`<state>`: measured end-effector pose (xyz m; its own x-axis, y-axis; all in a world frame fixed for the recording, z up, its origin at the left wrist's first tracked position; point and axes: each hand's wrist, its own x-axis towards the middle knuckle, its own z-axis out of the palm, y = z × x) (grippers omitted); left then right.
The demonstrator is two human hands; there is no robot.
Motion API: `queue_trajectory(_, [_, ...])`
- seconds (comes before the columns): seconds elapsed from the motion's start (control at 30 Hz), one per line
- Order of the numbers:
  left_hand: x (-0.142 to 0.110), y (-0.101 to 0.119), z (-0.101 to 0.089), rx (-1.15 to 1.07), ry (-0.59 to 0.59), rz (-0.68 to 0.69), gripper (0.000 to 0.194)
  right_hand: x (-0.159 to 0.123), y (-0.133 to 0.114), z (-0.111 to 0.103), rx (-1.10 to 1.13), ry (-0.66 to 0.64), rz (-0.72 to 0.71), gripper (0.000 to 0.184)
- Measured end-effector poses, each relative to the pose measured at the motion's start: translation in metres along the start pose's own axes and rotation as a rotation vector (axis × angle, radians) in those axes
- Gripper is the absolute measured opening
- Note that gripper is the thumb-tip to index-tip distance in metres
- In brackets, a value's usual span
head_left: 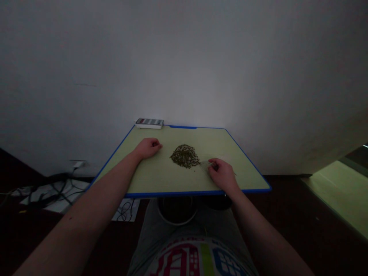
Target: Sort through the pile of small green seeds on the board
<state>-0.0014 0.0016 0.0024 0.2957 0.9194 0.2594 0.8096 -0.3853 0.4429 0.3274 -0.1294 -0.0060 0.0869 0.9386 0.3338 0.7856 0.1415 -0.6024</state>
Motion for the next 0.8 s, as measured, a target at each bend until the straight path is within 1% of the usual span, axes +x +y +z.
queue_trajectory(0.23, [0.001,-0.004,0.001,0.000,-0.003,-0.003,0.035,-0.001,0.011,-0.009,-0.020,0.042,0.043,0.031])
queue_trajectory(0.37, [0.002,-0.004,0.002,0.007,0.000,-0.004,0.035,0.000,0.016,-0.011,-0.006,0.044,0.035,0.031])
queue_trajectory(0.6, [0.001,-0.001,0.001,-0.003,0.001,-0.011,0.034,0.002,0.016,-0.004,0.020,0.006,-0.025,0.031])
queue_trajectory(0.8, [0.000,-0.001,0.001,-0.009,-0.003,-0.011,0.035,0.006,0.011,-0.002,-0.017,0.023,-0.033,0.031])
